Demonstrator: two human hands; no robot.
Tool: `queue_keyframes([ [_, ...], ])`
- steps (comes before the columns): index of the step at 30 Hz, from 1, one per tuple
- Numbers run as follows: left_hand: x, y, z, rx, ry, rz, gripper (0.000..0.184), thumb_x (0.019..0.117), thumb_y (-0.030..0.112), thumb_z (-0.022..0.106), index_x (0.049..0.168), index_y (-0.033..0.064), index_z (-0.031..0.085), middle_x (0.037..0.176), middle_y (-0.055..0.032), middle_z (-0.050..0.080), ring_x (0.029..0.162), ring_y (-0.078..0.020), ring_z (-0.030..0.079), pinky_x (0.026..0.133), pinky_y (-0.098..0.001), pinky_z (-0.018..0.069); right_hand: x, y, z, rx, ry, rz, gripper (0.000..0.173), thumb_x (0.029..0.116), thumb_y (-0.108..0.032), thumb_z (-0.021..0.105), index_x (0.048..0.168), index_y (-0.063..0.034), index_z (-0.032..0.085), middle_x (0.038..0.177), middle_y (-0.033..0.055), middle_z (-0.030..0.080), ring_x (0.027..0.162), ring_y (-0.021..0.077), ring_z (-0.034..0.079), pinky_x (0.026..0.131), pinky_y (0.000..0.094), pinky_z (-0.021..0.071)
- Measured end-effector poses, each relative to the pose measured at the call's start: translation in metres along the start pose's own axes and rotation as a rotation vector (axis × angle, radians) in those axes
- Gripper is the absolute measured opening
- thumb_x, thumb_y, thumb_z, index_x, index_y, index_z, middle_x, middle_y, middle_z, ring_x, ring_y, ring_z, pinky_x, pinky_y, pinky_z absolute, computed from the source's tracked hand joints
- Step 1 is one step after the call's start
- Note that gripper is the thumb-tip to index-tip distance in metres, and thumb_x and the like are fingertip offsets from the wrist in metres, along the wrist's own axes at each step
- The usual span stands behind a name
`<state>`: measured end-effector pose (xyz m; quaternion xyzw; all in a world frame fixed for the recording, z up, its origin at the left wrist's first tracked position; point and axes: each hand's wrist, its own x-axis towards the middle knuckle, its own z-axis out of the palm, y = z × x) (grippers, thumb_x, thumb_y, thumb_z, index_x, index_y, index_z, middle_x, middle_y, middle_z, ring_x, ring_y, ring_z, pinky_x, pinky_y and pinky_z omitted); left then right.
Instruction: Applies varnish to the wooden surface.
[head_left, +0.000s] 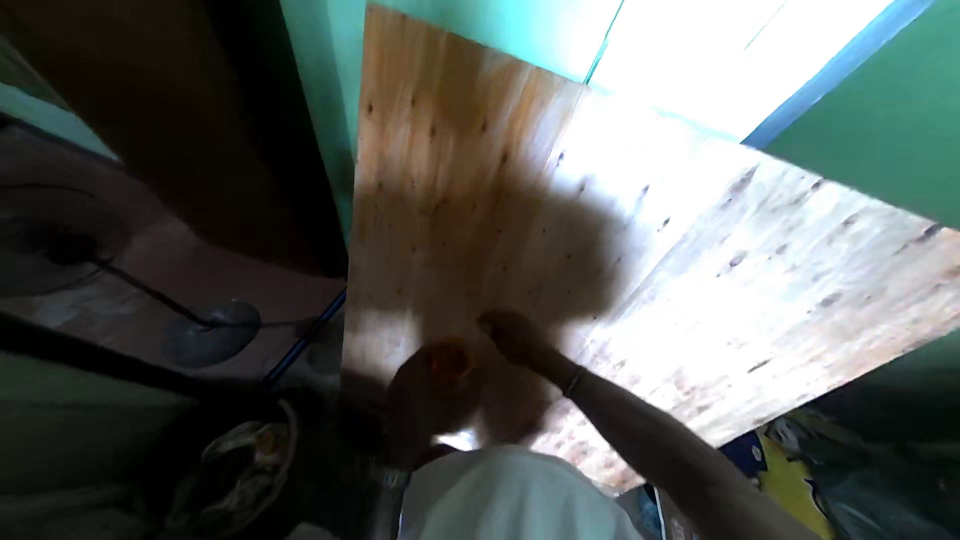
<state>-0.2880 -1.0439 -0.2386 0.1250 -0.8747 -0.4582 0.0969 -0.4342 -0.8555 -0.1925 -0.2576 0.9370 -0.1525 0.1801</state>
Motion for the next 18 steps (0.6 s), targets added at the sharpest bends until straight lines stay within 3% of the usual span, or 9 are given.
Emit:
queue_keyframes([
  [3, 0.005, 0.026, -0.009, -0.038, -0.046, 0.046, 0.06, 0.0874, 0.029, 0.079, 0.138, 0.0021, 0.06, 0.126, -0.0204, 0.067, 0.112, -0.0329, 0.067, 0.098, -0.0533, 0.0529, -0.028, -0.01, -0.043, 0.176, 0.316, -0.038, 0.028, 0.107, -0.024, 0.055, 0.122, -0.0032, 0.068, 0.105, 0.0166, 0.072, 0.093, 0.0282, 0.07, 0.085, 0.0505, 0.0571],
  [4, 0.007, 0.027, -0.007, -0.063, -0.056, 0.071, 0.061, 0.0881, 0.027, 0.08, 0.14, 0.0022, 0.059, 0.129, -0.0209, 0.066, 0.114, -0.0333, 0.066, 0.1, -0.0532, 0.0526, -0.039, -0.018, -0.064, 0.185, 0.427, -0.07, 0.027, 0.1057, -0.023, 0.057, 0.12, -0.0025, 0.069, 0.104, 0.0134, 0.073, 0.091, 0.0227, 0.07, 0.085, 0.0462, 0.0582],
  [6, 0.011, 0.027, 0.003, -0.085, -0.029, 0.154, 0.071, 0.082, 0.036, 0.086, 0.141, 0.0073, 0.059, 0.128, -0.017, 0.067, 0.112, -0.03, 0.067, 0.096, -0.0515, 0.0552, -0.062, -0.034, -0.102, 0.239, 0.639, -0.09, 0.027, 0.1015, -0.028, 0.063, 0.114, -0.0052, 0.071, 0.095, 0.0037, 0.073, 0.082, 0.0096, 0.07, 0.078, 0.0355, 0.0601],
  [8, 0.015, 0.035, 0.009, -0.127, -0.024, 0.247, 0.076, 0.0786, 0.039, 0.089, 0.142, 0.0098, 0.058, 0.126, -0.0145, 0.068, 0.109, -0.0266, 0.068, 0.093, -0.0486, 0.0575, -0.083, -0.042, -0.123, 0.356, 0.78, -0.266, 0.017, 0.0982, -0.02, 0.068, 0.105, -0.0047, 0.07, 0.089, -0.0022, 0.073, 0.076, 0.0042, 0.071, 0.07, 0.028, 0.0633],
  [11, 0.019, 0.053, 0.017, -0.181, -0.052, 0.377, 0.079, 0.0769, 0.035, 0.09, 0.143, 0.0079, 0.057, 0.129, -0.016, 0.066, 0.113, -0.0275, 0.067, 0.096, -0.0469, 0.0564, -0.116, -0.052, -0.127, 0.42, 0.732, -0.362, 0.01, 0.0961, -0.01, 0.069, 0.104, -0.0036, 0.069, 0.087, -0.0032, 0.072, 0.07, 0.0026, 0.068, 0.062, 0.0218, 0.0605],
  [14, 0.024, 0.069, 0.025, -0.252, -0.111, 0.462, 0.082, 0.0753, 0.037, 0.091, 0.143, 0.0075, 0.056, 0.132, -0.0148, 0.065, 0.118, -0.0255, 0.065, 0.101, -0.044, 0.0545, -0.143, -0.05, -0.117, 0.301, 0.657, -0.215, 0.012, 0.0978, -0.015, 0.069, 0.106, -0.0062, 0.07, 0.082, -0.0017, 0.069, 0.059, 0.0012, 0.061, 0.05, 0.0163, 0.0521],
  [18, 0.036, 0.091, 0.044, -0.316, -0.132, 0.554, 0.077, 0.0709, 0.036, 0.092, 0.136, 0.006, 0.063, 0.127, -0.0121, 0.069, 0.115, -0.021, 0.067, 0.099, -0.0392, 0.0552, -0.156, -0.032, -0.107, 0.279, 0.661, -0.022, 0.011, 0.0961, -0.018, 0.071, 0.104, -0.01, 0.071, 0.078, -0.0046, 0.069, 0.057, 0.0002, 0.059, 0.048, 0.0167, 0.0494],
])
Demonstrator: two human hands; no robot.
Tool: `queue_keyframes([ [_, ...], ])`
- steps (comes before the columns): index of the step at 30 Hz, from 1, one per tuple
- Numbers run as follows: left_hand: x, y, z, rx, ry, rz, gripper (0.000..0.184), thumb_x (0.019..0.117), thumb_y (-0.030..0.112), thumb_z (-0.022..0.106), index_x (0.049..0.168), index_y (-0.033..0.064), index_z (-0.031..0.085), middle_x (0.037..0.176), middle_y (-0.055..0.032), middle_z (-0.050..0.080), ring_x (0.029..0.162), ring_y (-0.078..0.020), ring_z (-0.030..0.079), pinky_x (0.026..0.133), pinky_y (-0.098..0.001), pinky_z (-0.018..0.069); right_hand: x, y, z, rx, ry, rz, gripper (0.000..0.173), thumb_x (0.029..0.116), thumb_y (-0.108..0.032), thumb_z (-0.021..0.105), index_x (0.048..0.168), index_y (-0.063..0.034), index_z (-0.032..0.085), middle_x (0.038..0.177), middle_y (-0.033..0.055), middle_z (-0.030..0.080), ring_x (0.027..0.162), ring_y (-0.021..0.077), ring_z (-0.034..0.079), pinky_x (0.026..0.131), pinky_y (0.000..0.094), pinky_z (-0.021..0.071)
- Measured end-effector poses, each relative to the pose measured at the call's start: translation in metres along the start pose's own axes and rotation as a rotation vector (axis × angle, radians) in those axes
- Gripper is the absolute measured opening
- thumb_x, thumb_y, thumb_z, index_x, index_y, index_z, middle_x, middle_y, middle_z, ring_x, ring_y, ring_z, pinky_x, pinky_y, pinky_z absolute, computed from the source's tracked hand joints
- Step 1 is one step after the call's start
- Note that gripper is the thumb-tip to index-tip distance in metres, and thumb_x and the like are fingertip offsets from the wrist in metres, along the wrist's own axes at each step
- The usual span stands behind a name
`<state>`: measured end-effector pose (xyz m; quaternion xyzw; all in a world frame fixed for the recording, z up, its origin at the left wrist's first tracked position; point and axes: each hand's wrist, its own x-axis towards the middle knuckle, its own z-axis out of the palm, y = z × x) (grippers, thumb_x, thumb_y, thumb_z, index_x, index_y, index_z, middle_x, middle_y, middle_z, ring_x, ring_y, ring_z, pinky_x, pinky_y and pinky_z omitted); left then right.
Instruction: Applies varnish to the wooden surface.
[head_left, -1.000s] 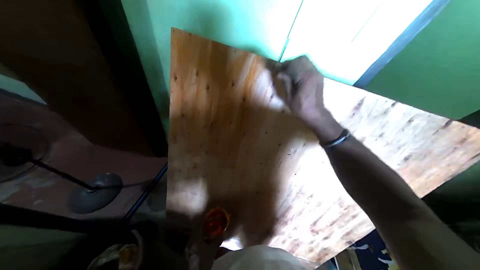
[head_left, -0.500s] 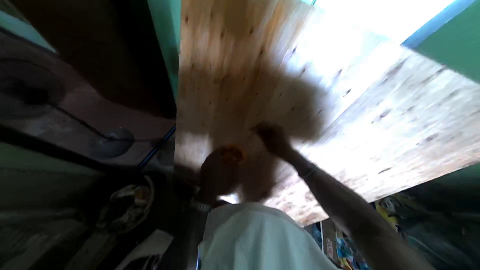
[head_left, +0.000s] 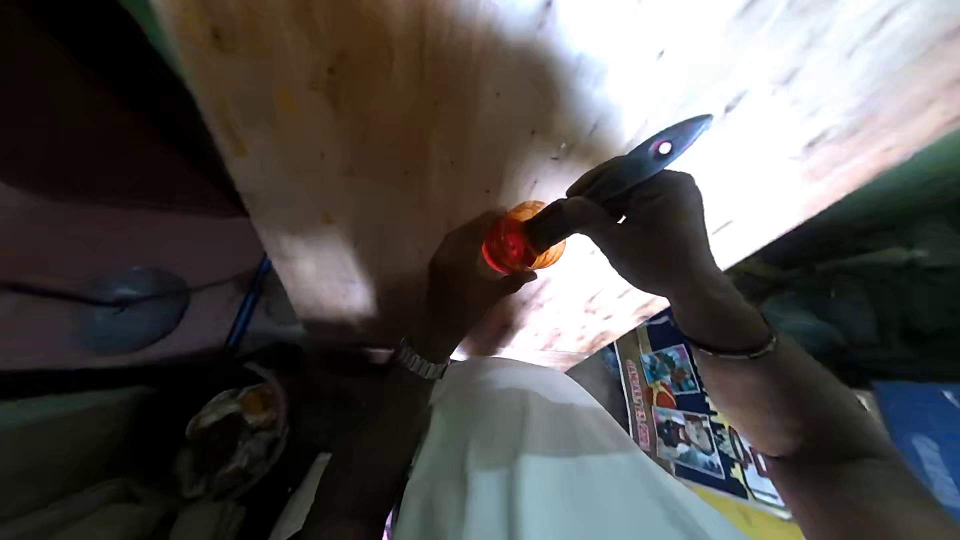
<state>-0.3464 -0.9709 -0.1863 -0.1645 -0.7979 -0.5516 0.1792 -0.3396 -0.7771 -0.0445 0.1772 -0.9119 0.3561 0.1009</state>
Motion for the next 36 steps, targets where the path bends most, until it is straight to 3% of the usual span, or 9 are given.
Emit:
queue_keyframes([
  [2, 0.009, 0.003, 0.007, -0.059, -0.046, 0.058, 0.075, 0.0722, 0.034, 0.092, 0.136, 0.0061, 0.063, 0.13, -0.0101, 0.069, 0.118, -0.0183, 0.066, 0.102, -0.0371, 0.054, -0.01, 0.006, -0.004, -0.046, 0.009, 0.077, 0.012, 0.0968, -0.022, 0.071, 0.103, -0.0119, 0.071, 0.074, -0.0038, 0.067, 0.052, 0.0036, 0.057, 0.043, 0.0202, 0.0468],
  [6, 0.023, 0.001, 0.022, -0.147, -0.127, 0.124, 0.076, 0.0723, 0.034, 0.092, 0.137, 0.0086, 0.063, 0.131, -0.0065, 0.068, 0.118, -0.0152, 0.065, 0.099, -0.0342, 0.0553, -0.014, 0.015, -0.011, -0.121, 0.085, 0.106, 0.012, 0.0963, -0.02, 0.071, 0.103, -0.0101, 0.071, 0.077, -0.0045, 0.068, 0.058, 0.0011, 0.059, 0.05, 0.0198, 0.0498],
  [11, 0.033, -0.004, 0.032, -0.17, -0.2, 0.147, 0.078, 0.0724, 0.036, 0.093, 0.139, 0.0117, 0.061, 0.134, -0.0043, 0.066, 0.118, -0.013, 0.064, 0.096, -0.0325, 0.055, -0.024, 0.017, -0.017, -0.112, 0.111, 0.156, 0.011, 0.0973, -0.019, 0.07, 0.103, -0.0095, 0.07, 0.072, -0.0018, 0.065, 0.05, 0.006, 0.055, 0.04, 0.0225, 0.0458],
  [21, 0.045, -0.016, 0.02, -0.195, -0.203, 0.105, 0.078, 0.0707, 0.032, 0.094, 0.139, 0.0093, 0.062, 0.132, -0.0056, 0.067, 0.12, -0.0145, 0.064, 0.103, -0.0344, 0.0536, 0.004, 0.022, -0.001, -0.133, 0.073, 0.171, 0.011, 0.097, -0.021, 0.071, 0.104, -0.0124, 0.071, 0.08, -0.0038, 0.07, 0.06, 0.0039, 0.064, 0.05, 0.0224, 0.0546],
  [25, 0.041, -0.022, 0.012, -0.101, -0.217, 0.014, 0.08, 0.0719, 0.041, 0.091, 0.14, 0.0134, 0.061, 0.132, -0.0048, 0.067, 0.122, -0.0157, 0.063, 0.105, -0.0388, 0.0528, 0.017, 0.012, 0.004, -0.155, 0.123, 0.127, 0.014, 0.0963, -0.025, 0.071, 0.103, -0.0123, 0.073, 0.085, -0.0056, 0.073, 0.068, 0.0008, 0.066, 0.06, 0.0219, 0.0575],
  [28, 0.049, -0.026, 0.005, 0.006, -0.207, -0.038, 0.08, 0.0731, 0.05, 0.088, 0.138, 0.0106, 0.063, 0.13, -0.0099, 0.069, 0.12, -0.0226, 0.065, 0.103, -0.0451, 0.0535, 0.026, 0.006, 0.006, -0.177, 0.25, 0.057, 0.018, 0.0951, -0.026, 0.069, 0.102, -0.0107, 0.074, 0.087, -0.0051, 0.073, 0.073, -0.0005, 0.067, 0.065, 0.0226, 0.0588],
  [31, 0.054, -0.033, -0.002, 0.023, -0.144, -0.052, 0.078, 0.0715, 0.046, 0.089, 0.135, 0.0069, 0.066, 0.128, -0.0109, 0.07, 0.119, -0.0228, 0.067, 0.104, -0.0443, 0.0537, 0.031, 0.019, 0.028, 0.05, 0.279, 0.144, 0.017, 0.095, -0.019, 0.069, 0.103, -0.0049, 0.073, 0.087, -0.0023, 0.075, 0.073, 0.0017, 0.07, 0.068, 0.0215, 0.0612],
  [36, 0.057, -0.048, -0.02, 0.023, -0.049, -0.113, 0.07, 0.0719, 0.045, 0.089, 0.129, 0.0091, 0.069, 0.119, -0.0065, 0.073, 0.109, -0.0175, 0.07, 0.094, -0.0424, 0.0587, 0.052, 0.034, 0.052, 0.49, 0.333, 0.339, 0.015, 0.0984, -0.01, 0.064, 0.107, 0.0007, 0.069, 0.085, 0.0078, 0.075, 0.071, 0.018, 0.074, 0.068, 0.0336, 0.0656],
])
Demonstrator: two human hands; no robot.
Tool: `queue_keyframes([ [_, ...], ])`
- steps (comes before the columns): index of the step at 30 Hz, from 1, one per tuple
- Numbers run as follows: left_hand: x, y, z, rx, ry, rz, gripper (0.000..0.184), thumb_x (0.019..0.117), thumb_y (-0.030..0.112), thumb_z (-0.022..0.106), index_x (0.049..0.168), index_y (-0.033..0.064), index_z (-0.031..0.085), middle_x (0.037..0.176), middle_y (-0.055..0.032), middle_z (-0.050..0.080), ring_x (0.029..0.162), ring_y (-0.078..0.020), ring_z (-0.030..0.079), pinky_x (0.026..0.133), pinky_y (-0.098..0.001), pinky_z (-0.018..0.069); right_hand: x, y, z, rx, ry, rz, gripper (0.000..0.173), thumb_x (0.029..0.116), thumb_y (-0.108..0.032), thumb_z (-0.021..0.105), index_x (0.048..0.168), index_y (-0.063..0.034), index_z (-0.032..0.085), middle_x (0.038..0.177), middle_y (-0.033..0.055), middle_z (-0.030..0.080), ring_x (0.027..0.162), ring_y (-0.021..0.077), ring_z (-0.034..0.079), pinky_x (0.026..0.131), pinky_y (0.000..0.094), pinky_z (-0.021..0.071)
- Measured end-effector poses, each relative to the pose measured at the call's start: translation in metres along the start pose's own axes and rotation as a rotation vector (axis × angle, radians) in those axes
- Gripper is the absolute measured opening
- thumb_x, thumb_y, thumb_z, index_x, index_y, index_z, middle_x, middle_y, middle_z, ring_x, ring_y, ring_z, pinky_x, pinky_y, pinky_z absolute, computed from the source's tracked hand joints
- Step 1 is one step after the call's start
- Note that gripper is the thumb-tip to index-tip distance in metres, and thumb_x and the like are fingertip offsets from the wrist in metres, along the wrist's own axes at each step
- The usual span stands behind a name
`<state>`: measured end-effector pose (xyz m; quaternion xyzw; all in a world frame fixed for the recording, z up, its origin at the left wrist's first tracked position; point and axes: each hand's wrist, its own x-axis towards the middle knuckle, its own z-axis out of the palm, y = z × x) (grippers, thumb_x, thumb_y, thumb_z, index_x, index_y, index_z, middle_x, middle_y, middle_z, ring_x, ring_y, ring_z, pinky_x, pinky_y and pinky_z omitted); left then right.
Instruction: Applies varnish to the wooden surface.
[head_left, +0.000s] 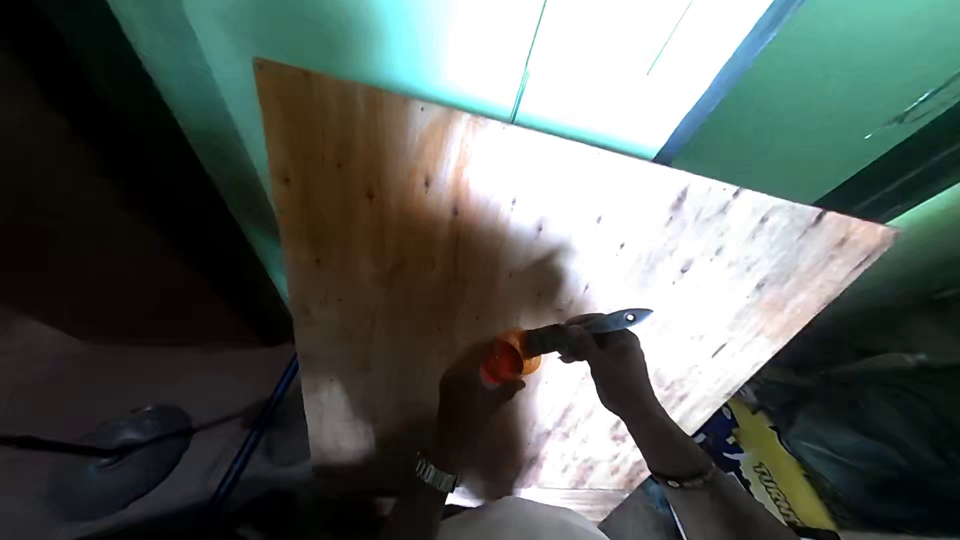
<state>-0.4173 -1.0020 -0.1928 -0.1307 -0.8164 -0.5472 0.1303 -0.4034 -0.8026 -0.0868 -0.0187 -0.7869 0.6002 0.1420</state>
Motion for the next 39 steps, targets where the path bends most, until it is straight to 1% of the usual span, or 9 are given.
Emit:
queue_keyframes([
  [3, 0.007, -0.003, -0.009, 0.038, 0.037, -0.022, 0.071, 0.0733, 0.047, 0.087, 0.129, 0.0085, 0.069, 0.114, -0.007, 0.075, 0.104, -0.0186, 0.072, 0.09, -0.0437, 0.0602, 0.011, 0.0, 0.016, 0.056, -0.064, -0.094, 0.014, 0.0976, -0.006, 0.065, 0.108, 0.0022, 0.069, 0.091, 0.0087, 0.076, 0.079, 0.0182, 0.075, 0.076, 0.0346, 0.0653],
  [7, 0.015, 0.002, -0.024, 0.123, 0.037, -0.1, 0.075, 0.0769, 0.048, 0.085, 0.135, 0.0055, 0.065, 0.107, -0.0149, 0.076, 0.097, -0.0307, 0.074, 0.085, -0.0535, 0.0587, 0.042, -0.037, 0.018, -0.247, -0.077, -0.585, 0.014, 0.0922, -0.01, 0.071, 0.105, -0.0037, 0.073, 0.102, 0.0002, 0.075, 0.091, 0.0061, 0.071, 0.084, 0.0284, 0.0619],
  [10, 0.01, -0.009, -0.031, 0.108, 0.073, -0.097, 0.075, 0.0755, 0.049, 0.085, 0.136, 0.008, 0.065, 0.112, -0.0105, 0.076, 0.102, -0.024, 0.073, 0.089, -0.0478, 0.0595, 0.083, -0.085, 0.012, -0.511, -0.088, -0.933, 0.022, 0.0978, -0.018, 0.068, 0.108, -0.0002, 0.072, 0.109, 0.0087, 0.073, 0.1, 0.0126, 0.071, 0.089, 0.0324, 0.0612],
  [14, -0.015, -0.025, -0.041, 0.097, 0.104, -0.14, 0.071, 0.0744, 0.044, 0.086, 0.13, 0.0045, 0.068, 0.111, -0.0129, 0.075, 0.1, -0.0255, 0.073, 0.087, -0.0474, 0.0587, 0.125, -0.117, 0.013, -0.856, -0.022, -1.139, 0.024, 0.1011, -0.014, 0.063, 0.119, -0.0017, 0.072, 0.117, 0.016, 0.07, 0.112, 0.0262, 0.068, 0.098, 0.04, 0.0555],
  [18, -0.051, -0.048, -0.052, 0.139, 0.137, -0.234, 0.073, 0.071, 0.042, 0.09, 0.128, 0.0017, 0.067, 0.114, -0.0155, 0.073, 0.103, -0.0278, 0.071, 0.091, -0.0484, 0.0583, 0.11, -0.057, 0.024, -1.066, -0.071, -0.984, 0.029, 0.098, -0.01, 0.059, 0.124, -0.0057, 0.07, 0.125, 0.0219, 0.066, 0.114, 0.0391, 0.065, 0.093, 0.0539, 0.0559],
  [23, -0.085, -0.058, -0.071, 0.197, 0.124, -0.45, 0.076, 0.0746, 0.032, 0.09, 0.136, -0.0016, 0.06, 0.118, -0.0229, 0.07, 0.106, -0.0365, 0.07, 0.093, -0.056, 0.0554, 0.038, 0.063, 0.045, -0.886, -0.44, -0.806, 0.023, 0.103, -0.019, 0.057, 0.115, -0.0115, 0.075, 0.121, 0.0091, 0.073, 0.11, 0.0247, 0.07, 0.094, 0.0396, 0.0579],
  [27, -0.107, -0.068, -0.081, 0.165, 0.149, -0.498, 0.082, 0.0733, 0.032, 0.092, 0.141, 0.0011, 0.057, 0.125, -0.0233, 0.067, 0.097, -0.0338, 0.07, 0.085, -0.053, 0.0574, 0.079, -0.009, 0.037, -0.828, -0.355, -0.57, 0.024, 0.1, -0.017, 0.061, 0.116, -0.0051, 0.075, 0.109, 0.0134, 0.075, 0.101, 0.0266, 0.072, 0.091, 0.0478, 0.0571],
  [34, -0.128, -0.075, -0.085, 0.101, 0.221, -0.467, 0.081, 0.0729, 0.034, 0.092, 0.14, 0.0022, 0.058, 0.123, -0.0206, 0.068, 0.104, -0.0287, 0.07, 0.09, -0.0485, 0.0585, 0.187, -0.141, -0.004, -0.609, -0.047, -1.059, 0.018, 0.1004, -0.017, 0.066, 0.106, -0.0012, 0.072, 0.11, 0.0111, 0.072, 0.099, 0.0137, 0.071, 0.089, 0.0328, 0.0599],
  [39, -0.135, -0.072, -0.082, 0.175, 0.205, -0.503, 0.082, 0.0719, 0.037, 0.091, 0.139, 0.0011, 0.06, 0.121, -0.0233, 0.069, 0.111, -0.0363, 0.067, 0.097, -0.0564, 0.0531, 0.168, -0.124, 0.027, -0.992, -0.039, -1.18, 0.024, 0.1, -0.01, 0.057, 0.117, -0.0035, 0.072, 0.117, 0.02, 0.069, 0.113, 0.035, 0.066, 0.096, 0.0464, 0.0541],
])
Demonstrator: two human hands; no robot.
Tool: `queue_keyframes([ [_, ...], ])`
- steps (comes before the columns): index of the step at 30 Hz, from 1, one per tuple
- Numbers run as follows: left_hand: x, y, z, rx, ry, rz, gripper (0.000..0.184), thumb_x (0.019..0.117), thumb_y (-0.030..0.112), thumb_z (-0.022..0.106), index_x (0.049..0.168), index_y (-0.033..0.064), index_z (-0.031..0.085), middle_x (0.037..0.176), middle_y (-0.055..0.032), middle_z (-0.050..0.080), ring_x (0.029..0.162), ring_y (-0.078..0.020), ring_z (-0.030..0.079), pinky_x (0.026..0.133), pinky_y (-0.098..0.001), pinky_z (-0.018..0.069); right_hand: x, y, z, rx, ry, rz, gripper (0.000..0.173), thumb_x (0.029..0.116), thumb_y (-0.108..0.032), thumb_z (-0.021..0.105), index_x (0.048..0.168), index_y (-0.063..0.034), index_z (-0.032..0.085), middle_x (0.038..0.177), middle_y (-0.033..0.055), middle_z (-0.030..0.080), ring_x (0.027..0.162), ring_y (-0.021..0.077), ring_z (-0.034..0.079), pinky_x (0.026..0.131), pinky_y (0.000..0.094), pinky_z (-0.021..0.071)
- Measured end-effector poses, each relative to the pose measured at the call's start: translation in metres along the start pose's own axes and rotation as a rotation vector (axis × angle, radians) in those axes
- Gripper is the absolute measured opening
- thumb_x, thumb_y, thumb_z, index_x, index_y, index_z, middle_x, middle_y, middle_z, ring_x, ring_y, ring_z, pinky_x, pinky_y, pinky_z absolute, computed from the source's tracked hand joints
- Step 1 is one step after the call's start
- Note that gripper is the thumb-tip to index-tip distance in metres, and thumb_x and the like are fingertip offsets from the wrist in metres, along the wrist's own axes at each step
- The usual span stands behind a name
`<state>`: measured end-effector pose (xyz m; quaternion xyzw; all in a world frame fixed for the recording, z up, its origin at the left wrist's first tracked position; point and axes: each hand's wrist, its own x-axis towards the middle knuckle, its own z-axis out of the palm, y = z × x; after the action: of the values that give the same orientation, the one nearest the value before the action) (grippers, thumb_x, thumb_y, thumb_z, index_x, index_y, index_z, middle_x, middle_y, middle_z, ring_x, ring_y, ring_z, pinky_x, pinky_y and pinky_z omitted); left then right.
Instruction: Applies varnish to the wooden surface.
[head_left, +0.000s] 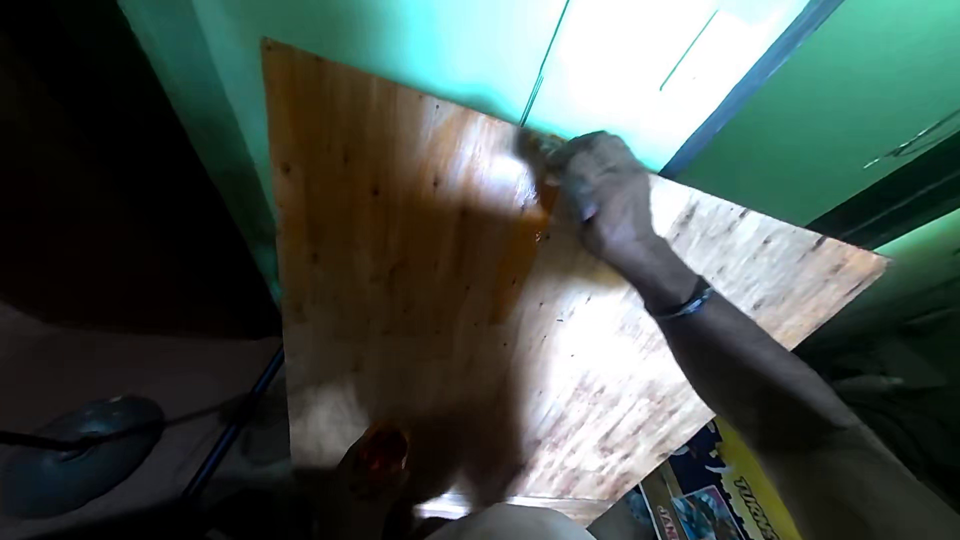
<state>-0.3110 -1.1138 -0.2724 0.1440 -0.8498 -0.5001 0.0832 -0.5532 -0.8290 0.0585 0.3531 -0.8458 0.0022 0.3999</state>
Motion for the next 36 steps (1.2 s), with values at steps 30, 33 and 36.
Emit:
queue_keyframes([
  [30, -0.048, -0.032, 0.009, -0.019, 0.064, -0.114, 0.089, 0.0704, 0.045, 0.09, 0.14, 0.0003, 0.057, 0.125, -0.0172, 0.069, 0.114, -0.0209, 0.068, 0.1, -0.0405, 0.0547, -0.15, -0.087, 0.042, 0.298, -0.581, 0.505, 0.022, 0.1013, -0.015, 0.063, 0.111, 0.0018, 0.073, 0.103, 0.0211, 0.073, 0.096, 0.0357, 0.071, 0.088, 0.0554, 0.0537],
  [33, -0.057, -0.034, 0.011, -0.063, 0.105, -0.077, 0.085, 0.068, 0.041, 0.092, 0.136, 0.0015, 0.061, 0.121, -0.0134, 0.071, 0.109, -0.0142, 0.069, 0.097, -0.0344, 0.0571, -0.082, -0.006, 0.001, 0.109, -0.093, 0.273, 0.029, 0.1044, -0.026, 0.057, 0.115, -0.0034, 0.072, 0.113, 0.0159, 0.073, 0.105, 0.024, 0.071, 0.094, 0.0419, 0.0566],
  [36, -0.062, -0.038, 0.016, -0.086, 0.102, -0.045, 0.084, 0.0672, 0.045, 0.092, 0.135, 0.0045, 0.062, 0.12, -0.0091, 0.072, 0.108, -0.0097, 0.07, 0.094, -0.0308, 0.0585, -0.052, 0.027, -0.015, 0.035, 0.157, 0.147, 0.026, 0.1044, -0.022, 0.058, 0.111, -0.0023, 0.073, 0.108, 0.0165, 0.073, 0.103, 0.0232, 0.07, 0.091, 0.0397, 0.0561],
])
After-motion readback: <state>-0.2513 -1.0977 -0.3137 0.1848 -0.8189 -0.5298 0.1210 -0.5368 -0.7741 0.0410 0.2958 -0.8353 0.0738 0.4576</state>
